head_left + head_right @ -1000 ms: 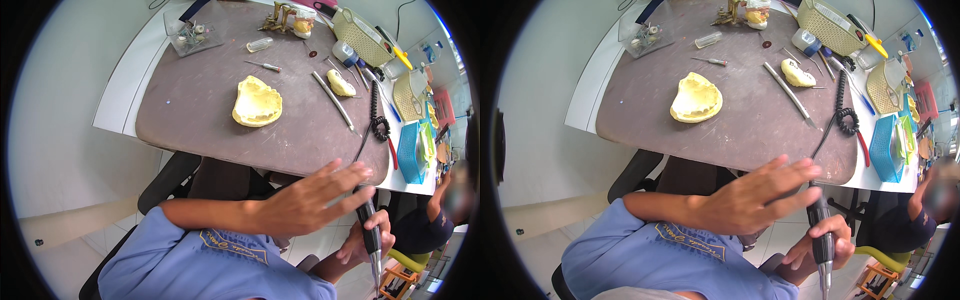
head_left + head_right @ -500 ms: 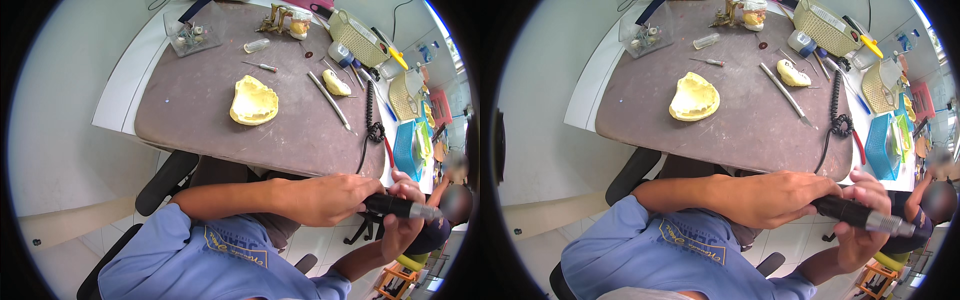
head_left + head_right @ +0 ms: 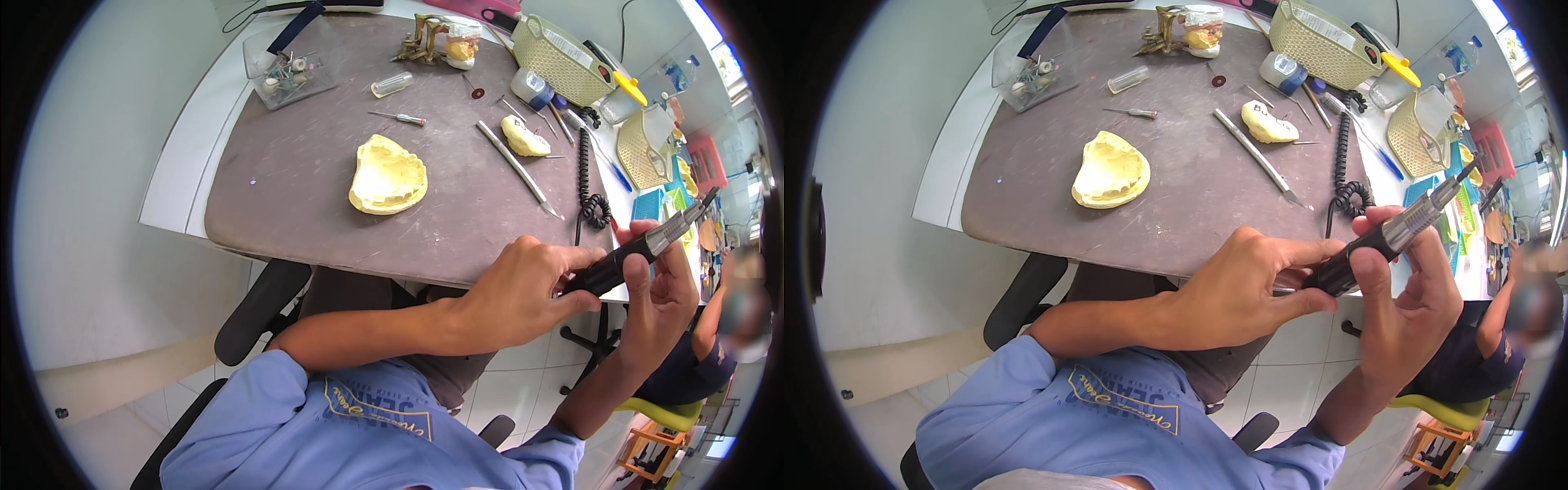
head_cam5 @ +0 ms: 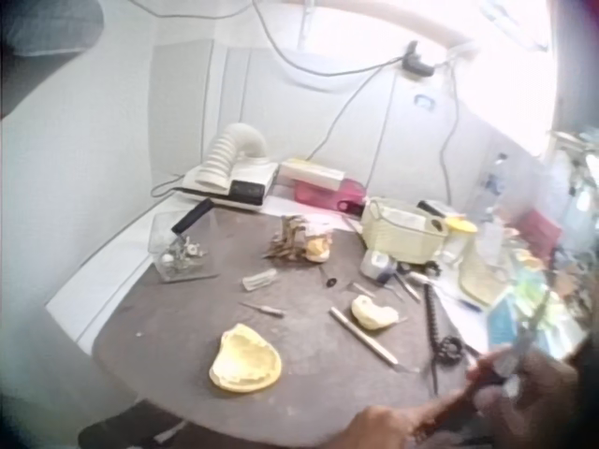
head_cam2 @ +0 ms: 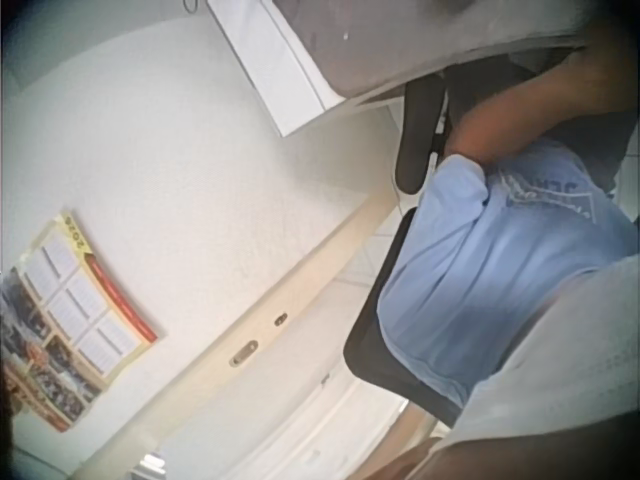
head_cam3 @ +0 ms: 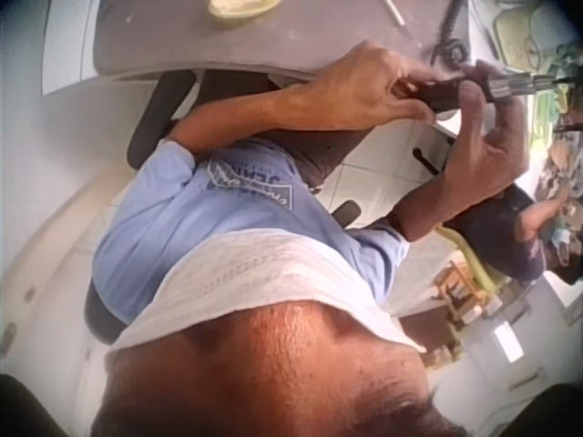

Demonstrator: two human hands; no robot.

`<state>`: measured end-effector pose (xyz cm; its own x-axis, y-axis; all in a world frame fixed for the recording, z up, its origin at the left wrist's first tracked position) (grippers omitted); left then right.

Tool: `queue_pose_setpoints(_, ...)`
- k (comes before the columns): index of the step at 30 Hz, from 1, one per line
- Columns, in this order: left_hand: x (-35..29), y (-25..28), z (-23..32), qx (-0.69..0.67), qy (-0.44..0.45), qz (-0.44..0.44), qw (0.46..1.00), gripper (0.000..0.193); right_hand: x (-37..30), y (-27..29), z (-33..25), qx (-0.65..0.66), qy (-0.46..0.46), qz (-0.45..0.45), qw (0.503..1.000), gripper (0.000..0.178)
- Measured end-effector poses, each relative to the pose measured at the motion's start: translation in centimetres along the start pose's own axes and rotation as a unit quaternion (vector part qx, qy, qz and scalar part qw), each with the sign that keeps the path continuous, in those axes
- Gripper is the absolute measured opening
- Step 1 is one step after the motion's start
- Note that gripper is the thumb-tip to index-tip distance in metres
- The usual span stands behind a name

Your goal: The person selects a rotary tool bit from a container and attaches it to a handpiece, then uses the tool to refine and smooth the edges of a yellow dental mold.

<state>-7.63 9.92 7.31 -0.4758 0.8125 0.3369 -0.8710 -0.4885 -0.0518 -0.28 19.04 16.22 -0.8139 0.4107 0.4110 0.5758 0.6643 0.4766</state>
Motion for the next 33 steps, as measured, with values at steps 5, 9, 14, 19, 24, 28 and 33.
queue_pose_setpoints(5,-0.4,1.4,2.2,0.136,-0.051,0.08,0.986,0.042,1.4,-2.1,-1.8,-0.168,0.074,0.036,0.982,0.033)
queue_pose_setpoints(9,-4.2,5.5,6.3,0.369,-0.136,0.141,0.908,0.034,5.3,-4.1,1.9,-0.338,0.092,-0.038,0.936,0.035)
queue_pose_setpoints(14,-8.0,14.3,8.5,0.475,-0.086,0.234,0.844,0.041,7.6,-5.3,6.0,-0.454,0.025,-0.063,0.889,0.029)
queue_pose_setpoints(19,-8.1,15.5,7.2,0.473,-0.037,0.173,0.863,0.045,6.5,-7.0,3.4,-0.499,0.185,0.007,0.847,0.025)
queue_pose_setpoints(24,-7.5,15.6,6.4,0.512,-0.029,0.109,0.852,0.06,5.5,-9.4,4.0,-0.331,0.091,-0.128,0.931,0.024)
queue_pose_setpoints(28,-7.1,16.4,5.5,0.509,-0.024,0.087,0.856,0.067,5.0,-9.8,2.9,-0.373,0.144,-0.127,0.908,0.021)
queue_pose_setpoints(33,-7.1,16.6,4.9,0.528,-0.01,0.048,0.848,0.071,4.1,-7.9,2.0,-0.282,0.099,-0.053,0.953,0.017)
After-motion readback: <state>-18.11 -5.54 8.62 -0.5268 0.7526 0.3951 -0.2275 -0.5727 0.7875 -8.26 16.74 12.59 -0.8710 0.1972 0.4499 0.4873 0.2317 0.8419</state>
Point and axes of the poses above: each hand's wrist, its own x-axis towards the middle knuckle, its own y-axis out of the back of the hand, z = x × y, the point moved 8 cm from there along x, towards the middle knuckle, and after that the axes turned 2 degrees about -y, right-handed, at the moved point
